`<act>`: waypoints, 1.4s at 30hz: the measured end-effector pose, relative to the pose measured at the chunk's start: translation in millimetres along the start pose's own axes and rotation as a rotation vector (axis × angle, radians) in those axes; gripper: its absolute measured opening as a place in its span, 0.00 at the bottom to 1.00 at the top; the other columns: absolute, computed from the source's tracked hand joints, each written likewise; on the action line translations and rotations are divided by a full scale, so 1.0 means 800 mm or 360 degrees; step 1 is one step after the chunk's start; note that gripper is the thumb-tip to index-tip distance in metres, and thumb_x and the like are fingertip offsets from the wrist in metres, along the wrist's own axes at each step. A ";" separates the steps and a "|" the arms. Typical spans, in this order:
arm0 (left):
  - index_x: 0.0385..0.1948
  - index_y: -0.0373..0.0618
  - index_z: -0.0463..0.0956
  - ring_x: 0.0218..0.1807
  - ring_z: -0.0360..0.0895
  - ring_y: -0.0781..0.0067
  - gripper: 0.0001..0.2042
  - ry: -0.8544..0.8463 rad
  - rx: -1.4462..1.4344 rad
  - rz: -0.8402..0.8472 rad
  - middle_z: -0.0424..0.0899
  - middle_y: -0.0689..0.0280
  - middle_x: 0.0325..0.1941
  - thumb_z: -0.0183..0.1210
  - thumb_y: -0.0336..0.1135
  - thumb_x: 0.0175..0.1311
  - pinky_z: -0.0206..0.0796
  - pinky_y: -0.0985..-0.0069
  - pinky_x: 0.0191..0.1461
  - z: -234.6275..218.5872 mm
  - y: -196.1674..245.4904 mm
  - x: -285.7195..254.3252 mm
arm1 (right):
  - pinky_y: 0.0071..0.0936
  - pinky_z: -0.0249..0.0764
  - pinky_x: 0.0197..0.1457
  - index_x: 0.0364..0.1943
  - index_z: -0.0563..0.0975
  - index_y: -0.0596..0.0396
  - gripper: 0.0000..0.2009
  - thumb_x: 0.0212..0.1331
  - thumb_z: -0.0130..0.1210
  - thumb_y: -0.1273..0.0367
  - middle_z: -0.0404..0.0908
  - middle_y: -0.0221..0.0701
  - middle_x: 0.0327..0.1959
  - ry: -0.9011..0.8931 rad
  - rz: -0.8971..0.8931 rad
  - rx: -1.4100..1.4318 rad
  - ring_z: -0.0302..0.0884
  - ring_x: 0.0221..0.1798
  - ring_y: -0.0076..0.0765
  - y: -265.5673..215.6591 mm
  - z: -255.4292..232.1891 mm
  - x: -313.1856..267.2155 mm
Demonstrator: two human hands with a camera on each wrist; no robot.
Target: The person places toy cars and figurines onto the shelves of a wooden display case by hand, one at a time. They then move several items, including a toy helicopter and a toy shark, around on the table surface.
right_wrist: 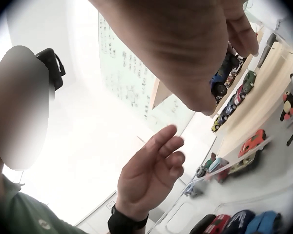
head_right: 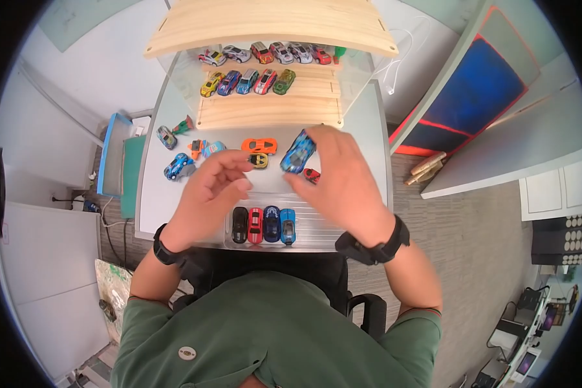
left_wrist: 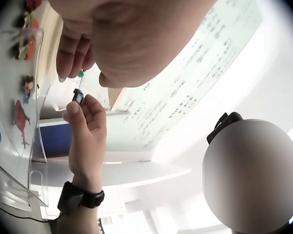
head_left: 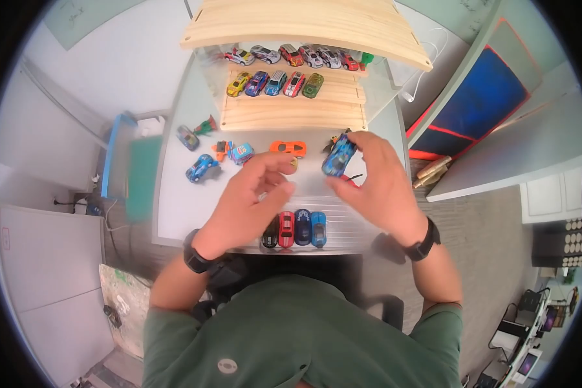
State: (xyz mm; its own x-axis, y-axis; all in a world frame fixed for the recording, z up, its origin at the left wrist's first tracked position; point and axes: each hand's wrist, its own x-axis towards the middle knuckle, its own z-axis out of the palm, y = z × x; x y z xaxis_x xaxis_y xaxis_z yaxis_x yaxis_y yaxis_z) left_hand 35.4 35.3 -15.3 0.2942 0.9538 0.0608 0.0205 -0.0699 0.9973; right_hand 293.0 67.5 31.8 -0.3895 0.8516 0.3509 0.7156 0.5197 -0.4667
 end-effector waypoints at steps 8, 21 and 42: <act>0.63 0.43 0.74 0.46 0.79 0.81 0.16 0.0385 -0.0063 -0.0100 0.81 0.66 0.55 0.58 0.25 0.76 0.73 0.79 0.47 -0.058 -0.041 -0.045 | 0.49 0.80 0.58 0.59 0.71 0.63 0.29 0.58 0.73 0.65 0.81 0.54 0.56 -0.0251 0.0416 -0.0050 0.83 0.56 0.66 0.036 -0.002 0.068; 0.58 0.41 0.76 0.50 0.76 0.86 0.12 0.0330 -0.0088 -0.0338 0.82 0.72 0.51 0.59 0.23 0.77 0.69 0.83 0.56 -0.060 -0.089 -0.072 | 0.47 0.79 0.60 0.55 0.71 0.65 0.23 0.63 0.68 0.66 0.81 0.56 0.54 -0.0271 0.0418 -0.0207 0.82 0.57 0.63 0.103 0.059 0.159; 0.56 0.41 0.76 0.52 0.78 0.85 0.11 0.0299 0.0025 -0.0353 0.83 0.72 0.50 0.59 0.22 0.77 0.70 0.82 0.59 -0.062 -0.093 -0.069 | 0.46 0.79 0.61 0.54 0.73 0.61 0.23 0.63 0.68 0.63 0.81 0.52 0.57 -0.0221 0.0425 -0.0122 0.81 0.60 0.59 0.124 0.074 0.160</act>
State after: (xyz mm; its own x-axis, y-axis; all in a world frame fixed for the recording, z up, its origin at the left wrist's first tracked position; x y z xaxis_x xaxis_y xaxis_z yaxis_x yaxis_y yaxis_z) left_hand -29.8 2.7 -90.7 0.0990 0.9836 -0.1509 0.0800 0.1433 0.9864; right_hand 279.5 231.8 -17.8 -0.2536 0.9613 0.1075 0.8429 0.2741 -0.4631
